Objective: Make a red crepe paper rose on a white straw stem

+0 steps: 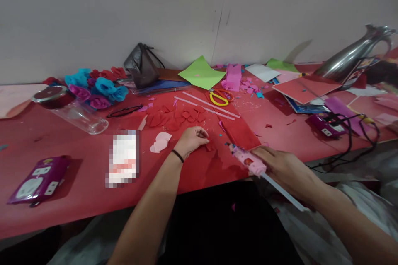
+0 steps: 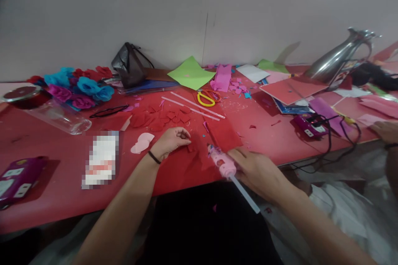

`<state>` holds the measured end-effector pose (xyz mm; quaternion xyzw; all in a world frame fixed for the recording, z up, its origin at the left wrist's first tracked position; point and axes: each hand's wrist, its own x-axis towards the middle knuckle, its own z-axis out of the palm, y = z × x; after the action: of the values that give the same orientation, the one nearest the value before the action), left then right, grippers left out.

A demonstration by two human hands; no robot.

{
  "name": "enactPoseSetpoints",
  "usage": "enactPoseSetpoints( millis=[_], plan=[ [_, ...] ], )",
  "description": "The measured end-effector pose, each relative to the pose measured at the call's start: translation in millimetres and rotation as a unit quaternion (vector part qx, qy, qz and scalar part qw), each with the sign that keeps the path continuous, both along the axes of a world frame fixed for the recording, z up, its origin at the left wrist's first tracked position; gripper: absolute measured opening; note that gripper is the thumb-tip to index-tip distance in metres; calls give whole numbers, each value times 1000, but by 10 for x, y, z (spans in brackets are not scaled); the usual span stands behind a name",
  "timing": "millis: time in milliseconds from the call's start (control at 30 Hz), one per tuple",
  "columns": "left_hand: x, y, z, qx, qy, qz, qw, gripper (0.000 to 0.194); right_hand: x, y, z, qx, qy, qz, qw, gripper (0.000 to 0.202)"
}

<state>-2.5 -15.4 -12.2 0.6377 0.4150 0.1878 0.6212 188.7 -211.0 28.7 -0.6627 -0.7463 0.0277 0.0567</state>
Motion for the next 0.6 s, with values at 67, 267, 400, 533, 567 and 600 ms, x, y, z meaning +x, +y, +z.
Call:
enactPoseSetpoints(
  millis=[67,267,400,533,567,600],
  plan=[
    [2,-2,3,-1,-1,2,1000,14,16,39,19,11,29,-27,999,19],
    [9,-4,9,-4,-1,5,1000,15,-213,262,-125,-36,219,-76,972,20],
    [14,-6,9,3,2,-2,1000,14,-257,324,-216,-19,244,-75,967,30],
    [15,7,-12,19,5,-8,1000,14,-219,317,-262,-22,223,-71,972,32],
    [13,11,-18,21,6,-11,1000,15,-211,312,-275,-22,222,-68,972,31],
    [11,14,-25,23,6,-16,1000,15,-205,305,-289,-17,223,-66,972,30]
  ],
)
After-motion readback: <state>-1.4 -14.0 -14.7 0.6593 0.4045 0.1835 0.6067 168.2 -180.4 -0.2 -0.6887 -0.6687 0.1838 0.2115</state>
